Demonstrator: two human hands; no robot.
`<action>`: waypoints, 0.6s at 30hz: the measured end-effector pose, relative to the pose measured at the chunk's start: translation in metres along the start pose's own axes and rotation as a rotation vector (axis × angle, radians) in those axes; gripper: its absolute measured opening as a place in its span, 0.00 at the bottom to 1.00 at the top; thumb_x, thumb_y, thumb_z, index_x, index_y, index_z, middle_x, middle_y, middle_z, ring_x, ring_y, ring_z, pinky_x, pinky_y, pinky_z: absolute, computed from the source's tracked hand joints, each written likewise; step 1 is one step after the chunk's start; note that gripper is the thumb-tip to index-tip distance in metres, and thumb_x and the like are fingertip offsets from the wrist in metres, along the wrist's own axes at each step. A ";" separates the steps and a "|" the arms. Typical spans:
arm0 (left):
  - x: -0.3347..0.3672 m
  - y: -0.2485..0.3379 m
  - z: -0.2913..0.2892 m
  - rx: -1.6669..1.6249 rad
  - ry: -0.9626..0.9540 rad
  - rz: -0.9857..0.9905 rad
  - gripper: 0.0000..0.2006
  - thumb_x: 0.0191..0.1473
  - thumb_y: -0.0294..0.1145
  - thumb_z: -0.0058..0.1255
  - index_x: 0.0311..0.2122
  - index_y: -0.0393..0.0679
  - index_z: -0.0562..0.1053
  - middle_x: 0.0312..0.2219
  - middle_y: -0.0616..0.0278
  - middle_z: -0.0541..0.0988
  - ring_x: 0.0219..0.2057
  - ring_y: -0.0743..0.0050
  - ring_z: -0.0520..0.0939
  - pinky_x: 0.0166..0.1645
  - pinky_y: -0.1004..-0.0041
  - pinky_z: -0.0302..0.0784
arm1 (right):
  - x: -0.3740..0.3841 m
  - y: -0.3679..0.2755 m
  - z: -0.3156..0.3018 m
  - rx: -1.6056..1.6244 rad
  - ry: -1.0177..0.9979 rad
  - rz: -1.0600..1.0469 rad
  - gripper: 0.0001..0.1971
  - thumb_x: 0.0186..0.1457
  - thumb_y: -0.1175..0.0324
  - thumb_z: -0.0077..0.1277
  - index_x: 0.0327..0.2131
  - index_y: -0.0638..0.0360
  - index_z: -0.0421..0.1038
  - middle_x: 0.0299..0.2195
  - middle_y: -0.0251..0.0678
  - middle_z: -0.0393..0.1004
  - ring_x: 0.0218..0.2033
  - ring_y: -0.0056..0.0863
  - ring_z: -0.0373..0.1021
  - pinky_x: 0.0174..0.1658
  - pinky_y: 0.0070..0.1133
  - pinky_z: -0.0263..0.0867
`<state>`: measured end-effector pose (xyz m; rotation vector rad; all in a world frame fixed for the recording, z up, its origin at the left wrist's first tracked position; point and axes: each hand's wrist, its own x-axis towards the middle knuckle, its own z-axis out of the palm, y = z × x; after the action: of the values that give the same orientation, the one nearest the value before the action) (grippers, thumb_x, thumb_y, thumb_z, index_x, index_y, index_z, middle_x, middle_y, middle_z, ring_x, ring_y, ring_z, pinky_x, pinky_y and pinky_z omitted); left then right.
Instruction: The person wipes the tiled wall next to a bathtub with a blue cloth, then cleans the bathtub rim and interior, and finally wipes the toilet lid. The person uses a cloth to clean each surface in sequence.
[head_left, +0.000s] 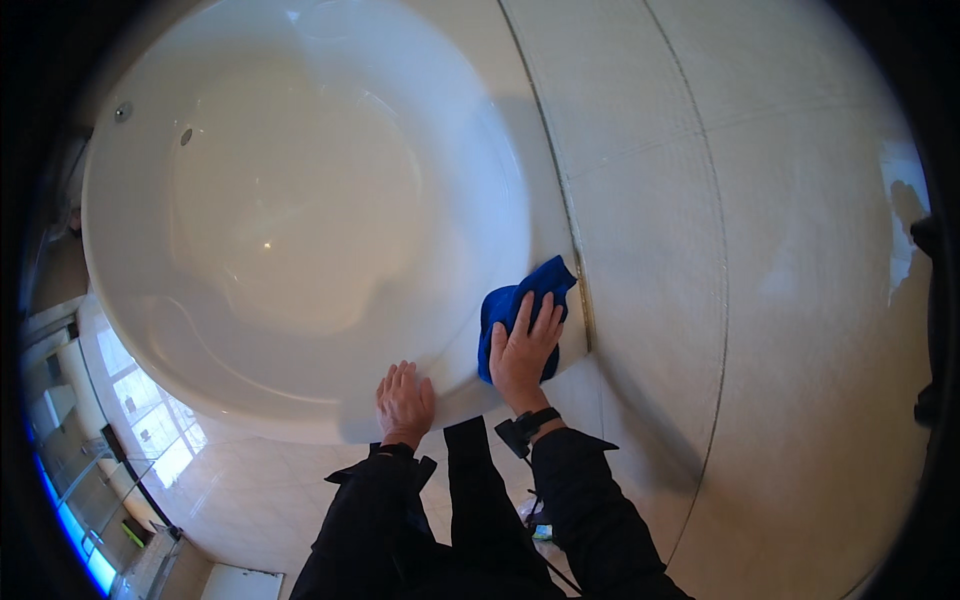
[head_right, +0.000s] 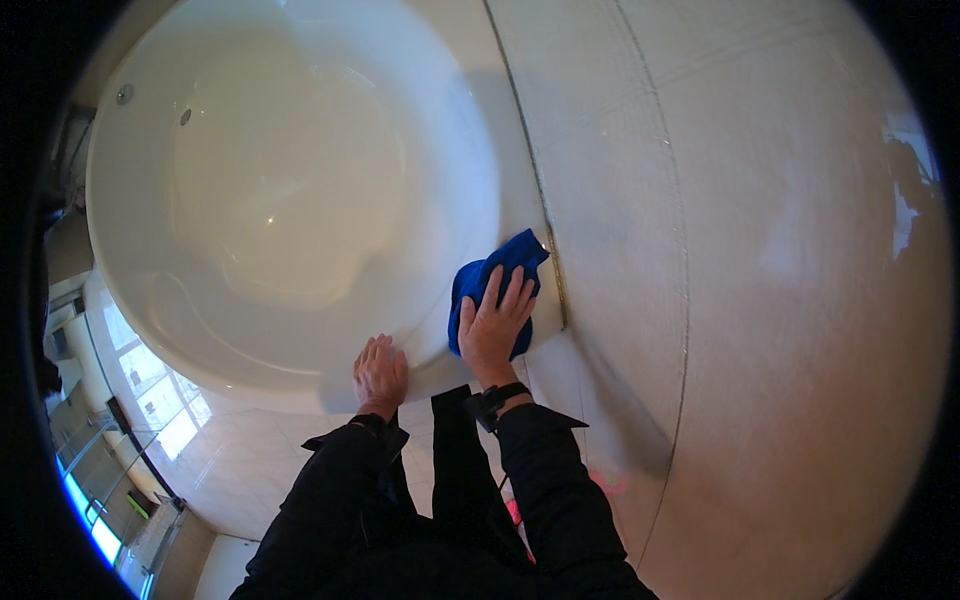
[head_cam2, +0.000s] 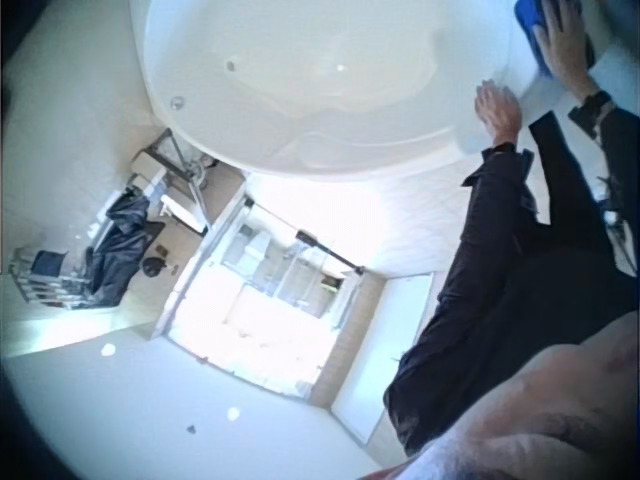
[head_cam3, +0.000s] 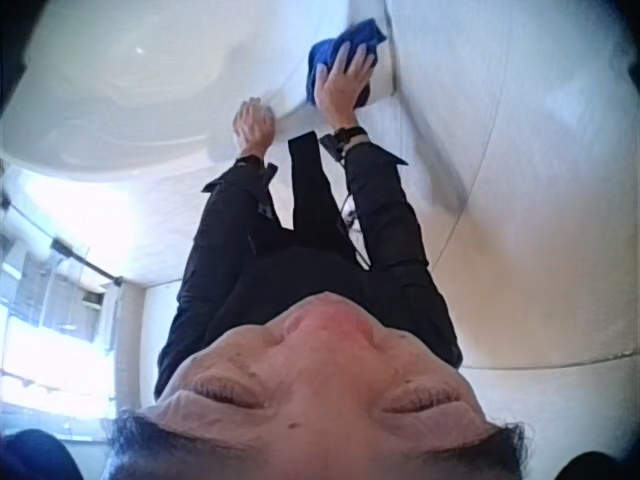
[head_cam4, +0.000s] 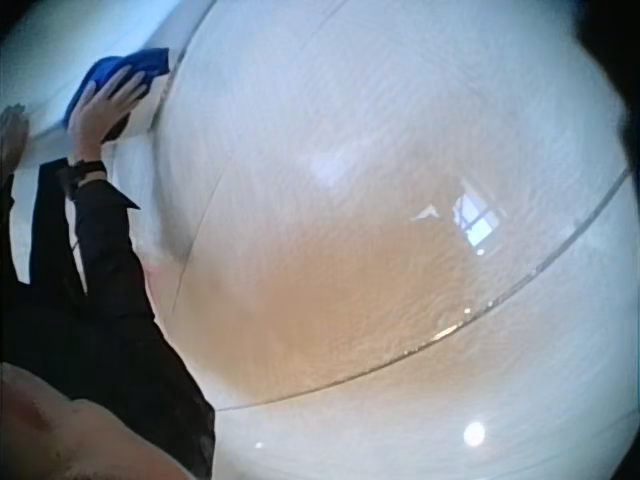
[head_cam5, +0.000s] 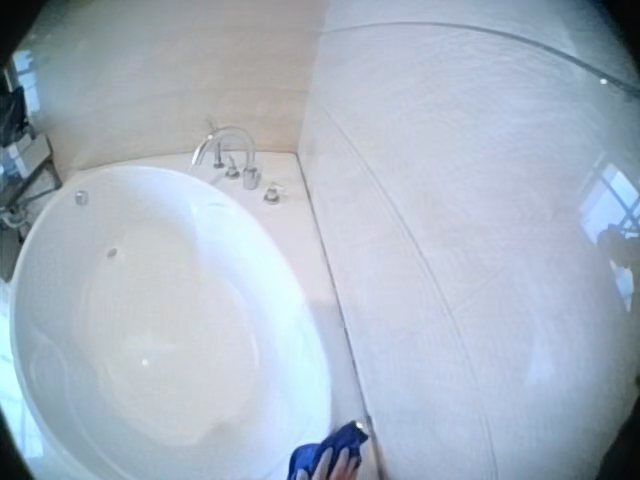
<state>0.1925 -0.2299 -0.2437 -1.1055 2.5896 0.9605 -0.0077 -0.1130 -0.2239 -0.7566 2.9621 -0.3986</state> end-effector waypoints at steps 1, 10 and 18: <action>-0.008 0.000 -0.002 0.007 -0.008 -0.009 0.22 0.64 0.43 0.50 0.56 0.37 0.75 0.57 0.45 0.80 0.62 0.38 0.76 0.68 0.43 0.65 | 0.003 0.001 -0.001 -0.014 -0.009 -0.032 0.34 0.69 0.54 0.48 0.72 0.60 0.57 0.74 0.62 0.45 0.72 0.72 0.45 0.70 0.62 0.43; -0.004 0.008 -0.014 -0.008 0.020 -0.014 0.19 0.61 0.41 0.53 0.50 0.39 0.78 0.53 0.47 0.82 0.59 0.40 0.79 0.66 0.42 0.68 | 0.211 -0.010 0.004 -0.238 -0.011 -0.386 0.27 0.65 0.69 0.49 0.67 0.60 0.68 0.76 0.49 0.47 0.72 0.67 0.47 0.73 0.56 0.45; -0.001 0.008 -0.012 -0.010 0.085 -0.018 0.18 0.59 0.41 0.55 0.48 0.39 0.79 0.52 0.47 0.83 0.58 0.43 0.80 0.66 0.46 0.68 | 0.291 -0.036 0.026 -0.382 -0.043 -0.531 0.29 0.63 0.73 0.49 0.68 0.60 0.66 0.76 0.45 0.50 0.73 0.63 0.46 0.73 0.56 0.41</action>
<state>0.1885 -0.2324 -0.2303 -1.1954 2.6396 0.9432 -0.2433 -0.2887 -0.2372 -1.5736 2.7869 0.1777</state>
